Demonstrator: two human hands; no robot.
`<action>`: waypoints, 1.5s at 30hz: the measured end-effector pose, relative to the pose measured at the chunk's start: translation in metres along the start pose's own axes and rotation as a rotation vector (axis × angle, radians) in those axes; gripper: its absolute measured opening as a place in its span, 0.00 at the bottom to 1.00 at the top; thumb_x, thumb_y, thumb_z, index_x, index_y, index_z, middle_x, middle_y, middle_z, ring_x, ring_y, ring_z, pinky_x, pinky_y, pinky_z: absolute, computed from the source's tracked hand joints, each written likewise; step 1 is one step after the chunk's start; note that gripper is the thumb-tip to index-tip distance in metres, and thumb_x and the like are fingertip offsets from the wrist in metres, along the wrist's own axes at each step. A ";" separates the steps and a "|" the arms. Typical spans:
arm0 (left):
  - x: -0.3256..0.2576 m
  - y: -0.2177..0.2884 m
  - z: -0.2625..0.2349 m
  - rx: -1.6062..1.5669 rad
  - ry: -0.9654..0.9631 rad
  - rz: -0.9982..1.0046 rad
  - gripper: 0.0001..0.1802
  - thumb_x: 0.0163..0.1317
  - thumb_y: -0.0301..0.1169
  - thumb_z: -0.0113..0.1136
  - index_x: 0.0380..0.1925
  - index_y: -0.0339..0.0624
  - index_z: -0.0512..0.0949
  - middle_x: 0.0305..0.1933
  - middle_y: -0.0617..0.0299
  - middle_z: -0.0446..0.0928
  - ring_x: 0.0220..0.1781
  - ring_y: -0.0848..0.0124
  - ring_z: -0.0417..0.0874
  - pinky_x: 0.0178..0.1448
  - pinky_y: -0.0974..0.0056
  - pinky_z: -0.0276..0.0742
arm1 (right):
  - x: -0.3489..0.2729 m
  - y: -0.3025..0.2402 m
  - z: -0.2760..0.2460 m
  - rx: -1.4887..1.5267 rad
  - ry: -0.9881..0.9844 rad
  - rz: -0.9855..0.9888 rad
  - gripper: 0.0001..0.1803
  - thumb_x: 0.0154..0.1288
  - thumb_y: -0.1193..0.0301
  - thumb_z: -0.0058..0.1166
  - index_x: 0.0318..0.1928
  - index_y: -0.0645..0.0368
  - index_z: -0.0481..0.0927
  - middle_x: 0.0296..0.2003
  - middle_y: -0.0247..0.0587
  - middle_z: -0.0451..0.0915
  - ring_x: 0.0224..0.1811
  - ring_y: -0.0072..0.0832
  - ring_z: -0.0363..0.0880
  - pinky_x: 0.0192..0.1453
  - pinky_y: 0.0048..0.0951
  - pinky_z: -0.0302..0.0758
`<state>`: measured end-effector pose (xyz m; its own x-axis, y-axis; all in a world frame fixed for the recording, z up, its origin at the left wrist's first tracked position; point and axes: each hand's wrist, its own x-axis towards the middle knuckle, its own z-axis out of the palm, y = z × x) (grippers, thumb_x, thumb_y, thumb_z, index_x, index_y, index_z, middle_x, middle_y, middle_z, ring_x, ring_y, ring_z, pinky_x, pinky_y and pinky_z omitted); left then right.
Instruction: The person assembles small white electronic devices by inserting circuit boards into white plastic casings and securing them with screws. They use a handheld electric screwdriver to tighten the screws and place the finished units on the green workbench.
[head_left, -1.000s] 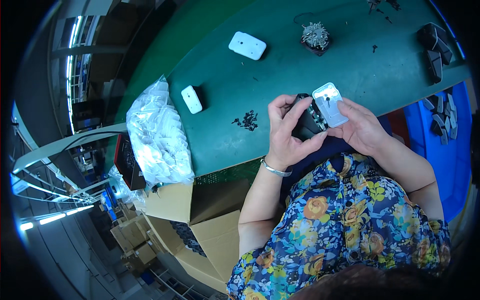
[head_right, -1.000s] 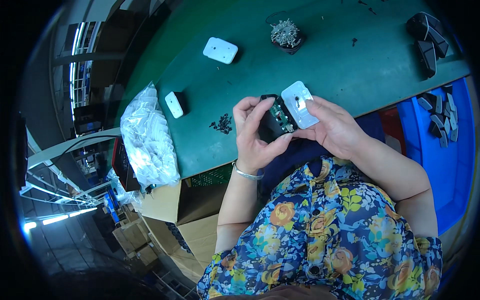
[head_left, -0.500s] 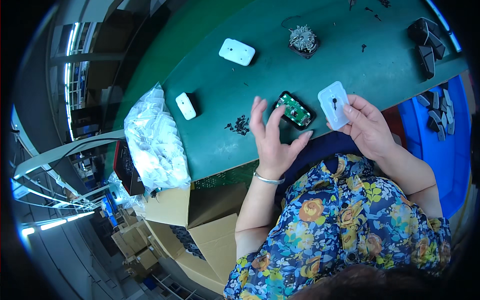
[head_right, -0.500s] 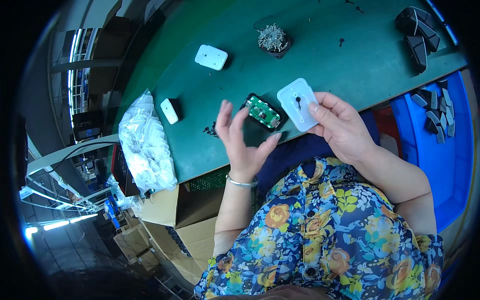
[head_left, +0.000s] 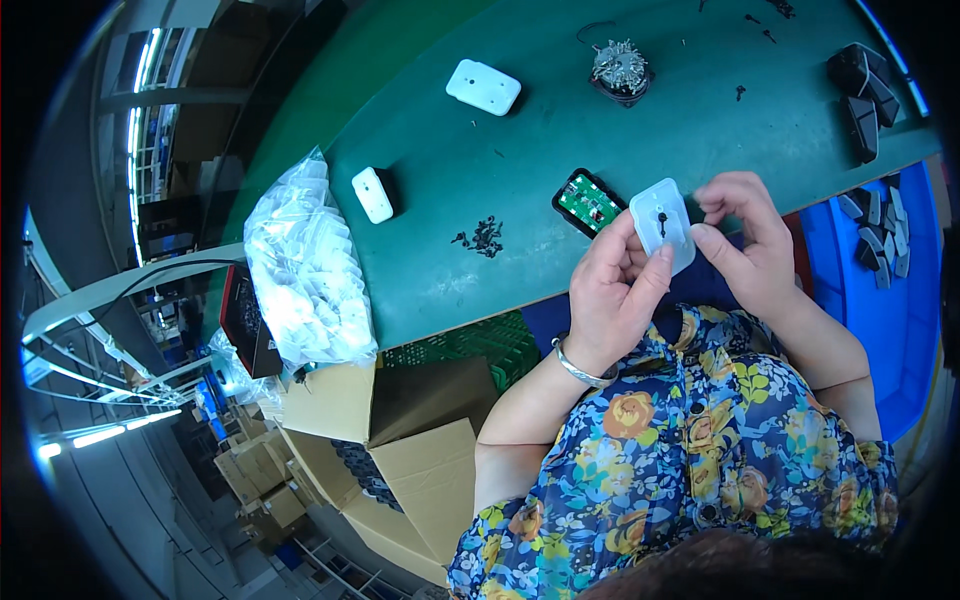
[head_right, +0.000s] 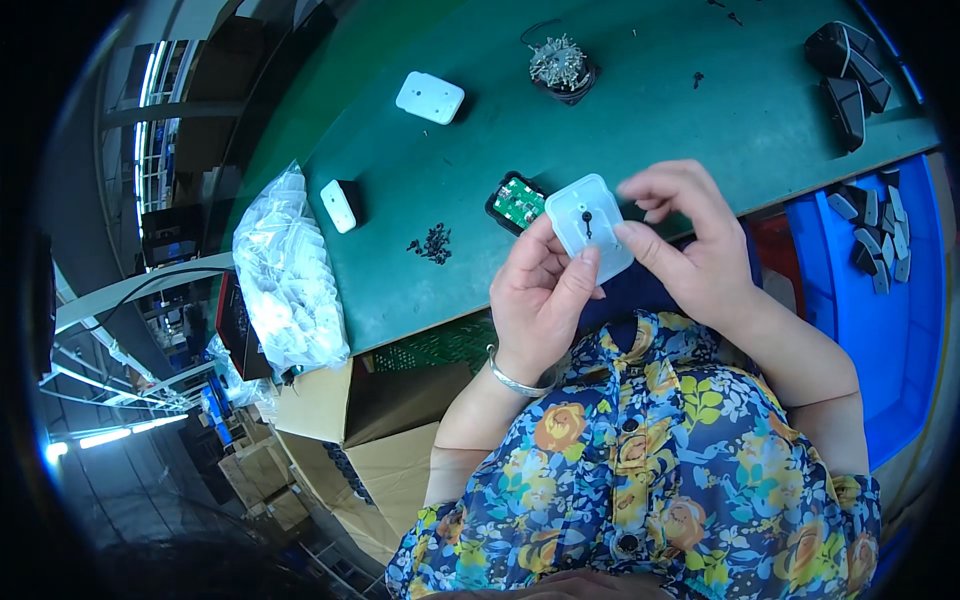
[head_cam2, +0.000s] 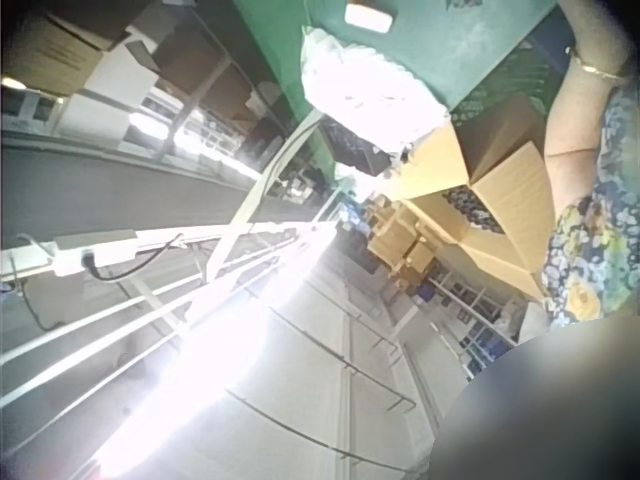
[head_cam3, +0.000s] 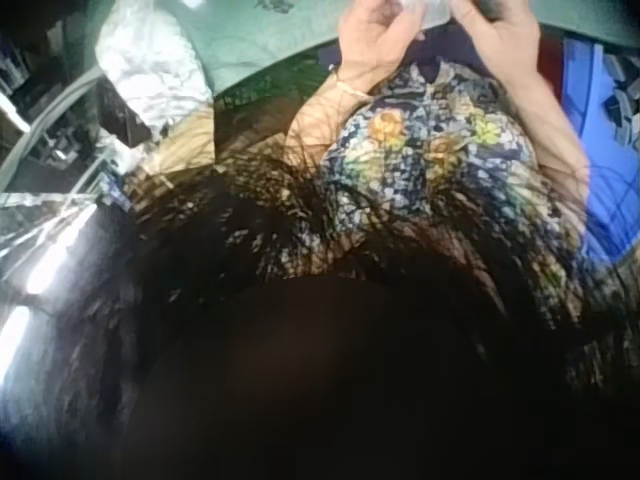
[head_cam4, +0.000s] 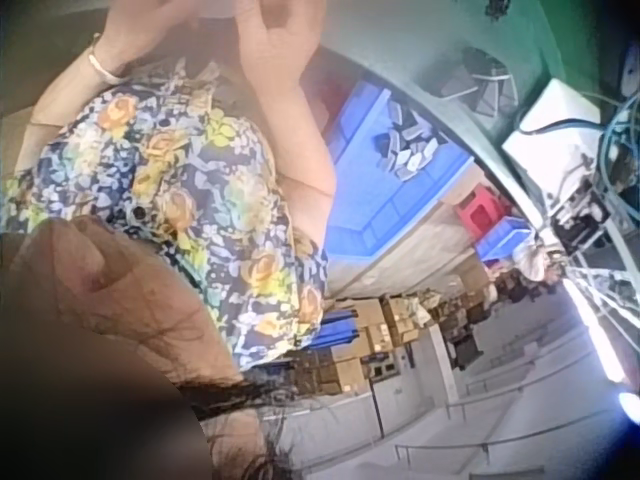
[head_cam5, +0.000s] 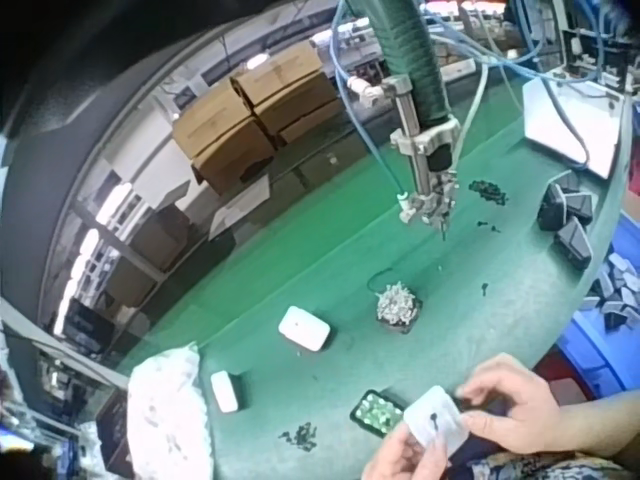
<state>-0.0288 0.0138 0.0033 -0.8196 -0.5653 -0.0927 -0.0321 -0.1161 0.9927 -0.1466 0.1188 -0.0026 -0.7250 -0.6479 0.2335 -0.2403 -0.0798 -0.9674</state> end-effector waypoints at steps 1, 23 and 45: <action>-0.001 -0.001 0.000 0.021 0.003 0.009 0.23 0.58 0.23 0.56 0.53 0.33 0.66 0.34 0.62 0.74 0.29 0.81 0.76 0.32 0.75 0.74 | 0.005 -0.004 -0.004 -0.143 -0.052 -0.114 0.11 0.51 0.75 0.60 0.37 0.61 0.76 0.32 0.35 0.73 0.35 0.25 0.71 0.39 0.23 0.70; 0.014 0.004 0.009 -0.180 -0.082 -0.177 0.20 0.57 0.22 0.55 0.51 0.33 0.66 0.34 0.62 0.75 0.30 0.82 0.76 0.28 0.76 0.76 | 0.013 -0.007 -0.011 -0.574 -0.035 -0.402 0.09 0.42 0.79 0.61 0.27 0.60 0.76 0.27 0.39 0.72 0.29 0.33 0.71 0.29 0.30 0.68; -0.008 -0.001 -0.008 -0.244 -0.218 -0.020 0.23 0.63 0.21 0.45 0.59 0.33 0.60 0.50 0.54 0.73 0.43 0.71 0.79 0.42 0.73 0.76 | 0.078 0.048 -0.085 -0.797 0.229 0.063 0.11 0.56 0.67 0.57 0.33 0.64 0.79 0.30 0.38 0.76 0.28 0.24 0.74 0.35 0.22 0.71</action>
<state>-0.0175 0.0117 0.0025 -0.9242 -0.3760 -0.0671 0.0670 -0.3326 0.9407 -0.2695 0.1282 -0.0221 -0.8452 -0.4563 0.2782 -0.5174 0.5680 -0.6401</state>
